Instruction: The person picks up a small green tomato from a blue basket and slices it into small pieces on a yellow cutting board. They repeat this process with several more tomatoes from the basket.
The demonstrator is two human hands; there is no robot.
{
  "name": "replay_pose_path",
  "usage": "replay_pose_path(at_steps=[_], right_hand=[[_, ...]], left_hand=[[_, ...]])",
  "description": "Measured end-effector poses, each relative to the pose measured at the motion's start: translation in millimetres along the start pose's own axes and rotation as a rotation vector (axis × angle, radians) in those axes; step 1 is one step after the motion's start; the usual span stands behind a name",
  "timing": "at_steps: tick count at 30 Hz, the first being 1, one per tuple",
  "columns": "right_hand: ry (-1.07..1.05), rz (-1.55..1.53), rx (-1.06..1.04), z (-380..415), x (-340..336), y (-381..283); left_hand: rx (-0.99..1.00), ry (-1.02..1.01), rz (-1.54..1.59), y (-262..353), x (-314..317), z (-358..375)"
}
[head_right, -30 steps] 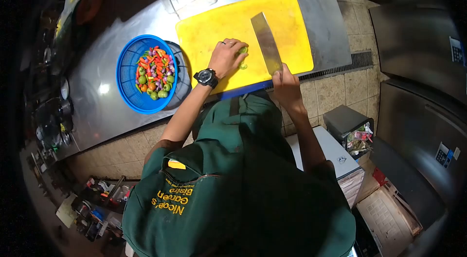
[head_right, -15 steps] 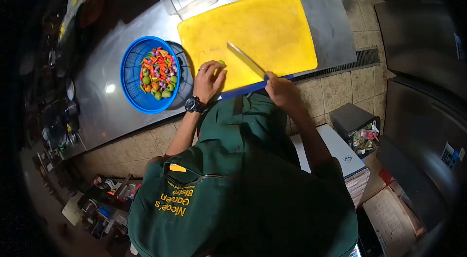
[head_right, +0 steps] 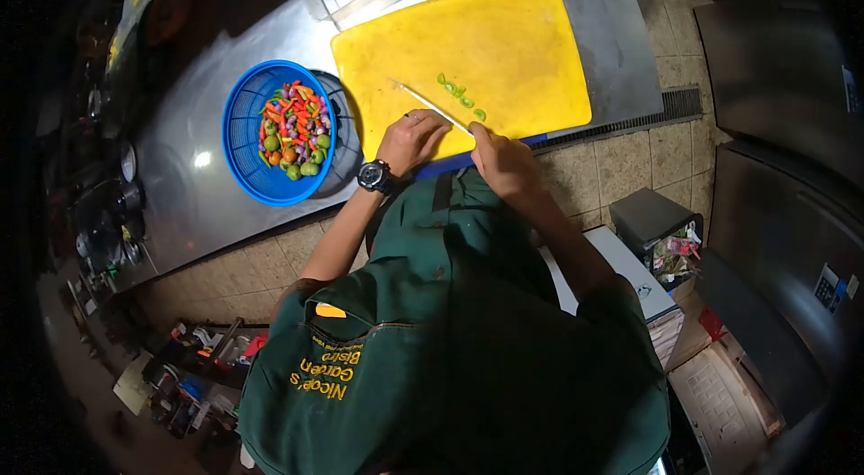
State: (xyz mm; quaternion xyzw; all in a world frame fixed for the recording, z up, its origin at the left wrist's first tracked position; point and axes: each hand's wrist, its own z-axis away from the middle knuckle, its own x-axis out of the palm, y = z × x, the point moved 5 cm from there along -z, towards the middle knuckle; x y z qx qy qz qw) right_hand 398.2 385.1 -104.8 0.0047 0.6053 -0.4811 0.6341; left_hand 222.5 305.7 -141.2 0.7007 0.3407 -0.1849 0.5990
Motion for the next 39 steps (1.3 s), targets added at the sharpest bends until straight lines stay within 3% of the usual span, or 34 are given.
replay_pose_path(at_steps=[6, 8, 15, 18, 24, 29, 36, 39], right_hand=[[-0.088, 0.069, 0.027, 6.5, -1.9, -6.9], [0.002, 0.002, 0.008, 2.1, 5.9, -7.8], [0.016, 0.125, 0.022, -10.8, 3.6, -21.5], [-0.088, 0.164, 0.055, -1.1, -2.5, -25.4], [-0.066, 0.068, 0.132, -4.0, 16.6, -19.1], [0.031, 0.098, 0.024, -9.8, 20.7, -22.8], [-0.052, 0.036, 0.071, 1.9, 14.7, -18.5], [0.020, -0.032, 0.047, -9.5, 29.9, -16.4]], left_hand=[[0.035, -0.047, -0.034, -1.0, -2.8, -3.3], [0.036, -0.058, -0.026, 0.7, -4.4, -4.8], [0.065, -0.022, -0.024, -9.4, -0.3, -0.9], [0.052, -0.057, -0.038, -10.5, 0.8, 2.0], [0.072, 0.007, -0.027, -10.7, -0.1, 4.9], [0.066, -0.002, -0.075, -12.0, 0.2, 7.3], [0.136, 0.016, -0.056, -18.7, 3.1, 10.9], [0.113, 0.007, -0.032, -18.9, 2.2, 13.4]])
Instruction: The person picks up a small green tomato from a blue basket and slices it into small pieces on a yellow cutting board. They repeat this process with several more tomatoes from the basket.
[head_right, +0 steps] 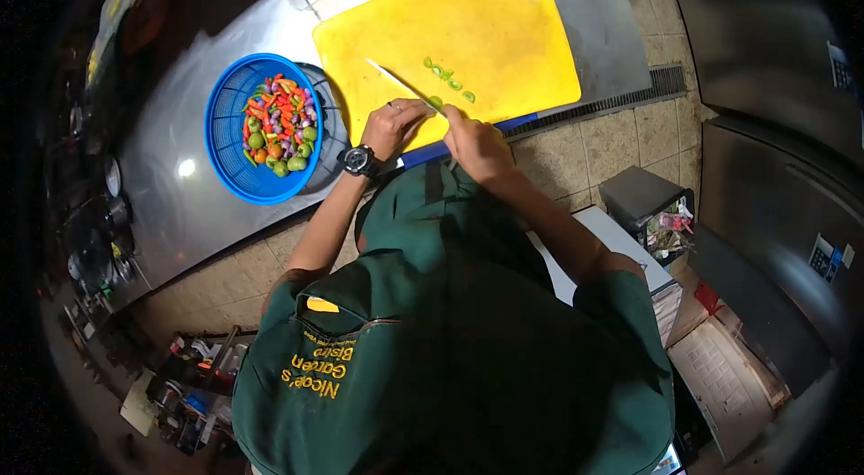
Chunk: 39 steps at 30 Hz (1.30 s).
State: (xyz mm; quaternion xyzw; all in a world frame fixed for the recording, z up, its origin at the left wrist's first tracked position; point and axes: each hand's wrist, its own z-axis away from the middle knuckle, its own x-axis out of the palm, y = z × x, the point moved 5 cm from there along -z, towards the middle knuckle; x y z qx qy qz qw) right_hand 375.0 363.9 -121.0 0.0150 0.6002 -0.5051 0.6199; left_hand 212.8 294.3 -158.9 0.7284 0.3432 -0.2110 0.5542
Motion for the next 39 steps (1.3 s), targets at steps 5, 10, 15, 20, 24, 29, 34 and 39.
replay_pose_path(at_steps=[5, 10, 15, 20, 24, 29, 34, 39], right_hand=[[0.126, 0.050, -0.094, -6.7, -2.5, -11.6], [0.032, 0.030, -0.061, 4.7, -15.3, -9.1], [0.027, -0.021, -0.014, -0.4, 14.5, 4.4], [0.324, 0.176, -0.162, -6.4, 8.3, 5.5], [0.291, 0.161, -0.232, -0.9, -11.8, 11.1], [-0.066, -0.072, -0.012, 30.3, -29.1, 13.7], [-0.128, 0.014, 0.091, 24.8, -18.1, 22.2], [0.176, 0.125, -0.055, 5.6, -19.0, 30.1]], left_hand=[[0.038, 0.005, -0.003, -2.4, 0.1, 1.5], [0.069, 0.024, -0.019, -2.5, 0.8, 3.2], [0.047, 0.015, -0.018, -4.9, 3.0, 5.0], [0.000, 0.016, -0.045, -10.5, 14.7, -0.8], [-0.199, 0.069, -0.057, 6.3, 2.5, -21.6], [-0.287, 0.287, -0.063, 27.4, -86.8, 17.2], [-0.681, 0.273, -0.313, -17.6, -157.1, 54.9], [-0.645, 0.009, -0.218, -48.8, -153.3, 80.4]])
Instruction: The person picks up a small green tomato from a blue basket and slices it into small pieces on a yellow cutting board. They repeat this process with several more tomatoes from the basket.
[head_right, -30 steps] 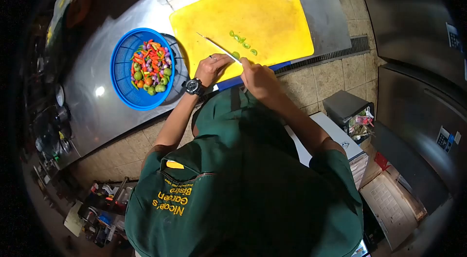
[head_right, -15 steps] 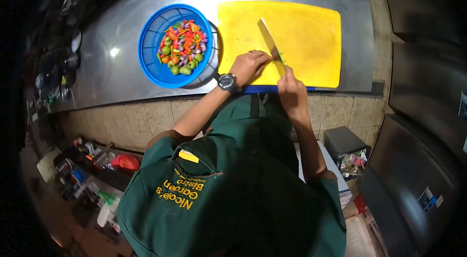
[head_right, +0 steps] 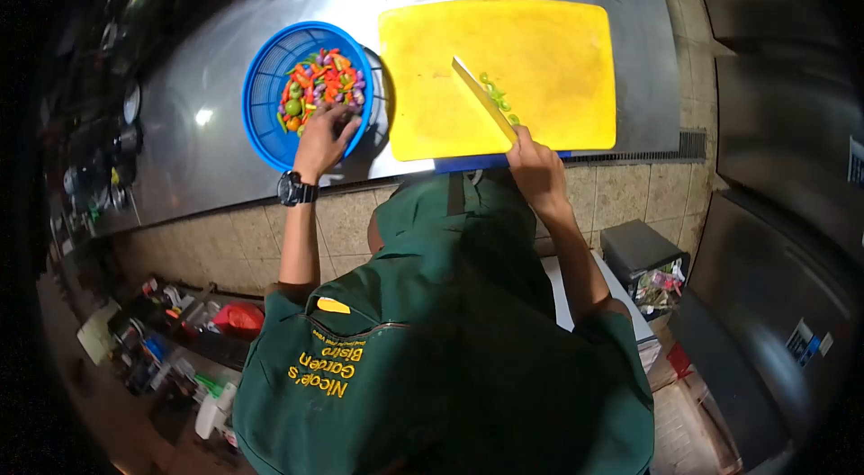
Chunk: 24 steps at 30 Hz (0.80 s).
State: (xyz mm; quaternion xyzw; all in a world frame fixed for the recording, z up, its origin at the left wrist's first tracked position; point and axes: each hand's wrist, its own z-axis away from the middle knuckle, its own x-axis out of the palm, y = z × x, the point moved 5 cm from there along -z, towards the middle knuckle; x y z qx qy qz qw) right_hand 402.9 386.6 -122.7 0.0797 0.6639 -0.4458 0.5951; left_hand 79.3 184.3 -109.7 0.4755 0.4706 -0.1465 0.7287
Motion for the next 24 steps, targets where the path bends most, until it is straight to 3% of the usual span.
replay_pose_path(at_steps=[1, 4, 7, 9, 11, 15, 17, 22, 24], right_hand=[[0.012, 0.003, 0.019, -0.2, 0.8, -1.5], [0.159, 0.070, -0.050, 1.7, -1.7, -6.3], [0.093, 0.002, -0.010, 14.1, 2.4, -3.3], [-0.162, -0.009, 0.163, 20.0, 7.4, 1.9], [-0.138, -0.081, 0.178, 27.5, 8.9, 7.8], [-0.033, -0.108, 0.256, 25.4, 0.1, -2.2], [-0.031, -0.113, 0.308, 25.1, -1.9, -2.8], [0.060, -0.141, 0.080, 34.8, -4.1, -11.9], [0.039, -0.161, 0.092, 35.1, -6.7, -19.0]], left_hand=[[-0.055, -0.085, 0.062, -8.1, 2.3, -0.4], [-0.004, -0.080, 0.050, -2.1, -2.5, -1.4], [-0.023, 0.150, 0.045, 16.1, -24.4, 0.7], [-0.110, 0.282, 0.261, 37.7, -36.5, 4.8], [0.020, 0.330, 0.418, 84.6, -37.1, 3.0], [0.225, 0.112, 0.511, 151.6, 37.0, -7.6], [0.172, 0.039, 0.504, 143.6, 97.9, -16.3], [0.227, 0.130, 0.461, 125.1, 135.3, -15.5], [0.229, 0.125, 0.447, 120.9, 133.6, -14.0]])
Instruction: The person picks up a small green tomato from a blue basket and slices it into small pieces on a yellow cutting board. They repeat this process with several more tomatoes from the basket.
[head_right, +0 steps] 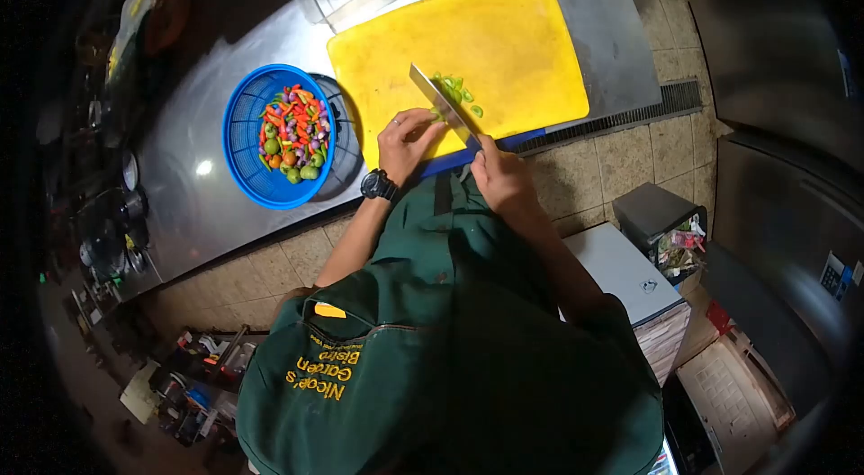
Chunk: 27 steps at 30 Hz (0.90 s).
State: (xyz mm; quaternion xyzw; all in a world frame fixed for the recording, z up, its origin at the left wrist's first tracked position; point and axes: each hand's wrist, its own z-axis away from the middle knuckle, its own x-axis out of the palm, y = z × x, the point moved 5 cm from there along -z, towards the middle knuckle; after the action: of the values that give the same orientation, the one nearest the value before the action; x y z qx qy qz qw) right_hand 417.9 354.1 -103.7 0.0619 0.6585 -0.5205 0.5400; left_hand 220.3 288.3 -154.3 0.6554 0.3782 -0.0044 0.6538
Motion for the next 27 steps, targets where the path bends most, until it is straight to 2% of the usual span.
replay_pose_path(at_steps=[5, 7, 11, 22, 27], right_hand=[[-0.002, -0.030, -0.006, 1.2, 8.8, -1.7], [0.039, -0.008, -0.103, -0.1, 6.7, -7.1], [0.036, 0.027, -0.160, -3.4, 8.1, -12.0], [-0.058, -0.015, 0.034, -30.6, 46.7, -7.4], [0.004, -0.073, 0.071, -57.7, 57.2, -5.4]], left_hand=[[0.003, 0.047, 0.014, -4.5, 1.9, 0.5], [-0.032, 0.047, 0.013, -7.1, 1.8, 0.5], [-0.025, 0.055, 0.043, -8.4, 1.7, -4.2], [0.000, 0.087, 0.078, -12.9, 2.0, -3.1], [0.009, 0.049, 0.092, -7.0, 3.0, -3.3]])
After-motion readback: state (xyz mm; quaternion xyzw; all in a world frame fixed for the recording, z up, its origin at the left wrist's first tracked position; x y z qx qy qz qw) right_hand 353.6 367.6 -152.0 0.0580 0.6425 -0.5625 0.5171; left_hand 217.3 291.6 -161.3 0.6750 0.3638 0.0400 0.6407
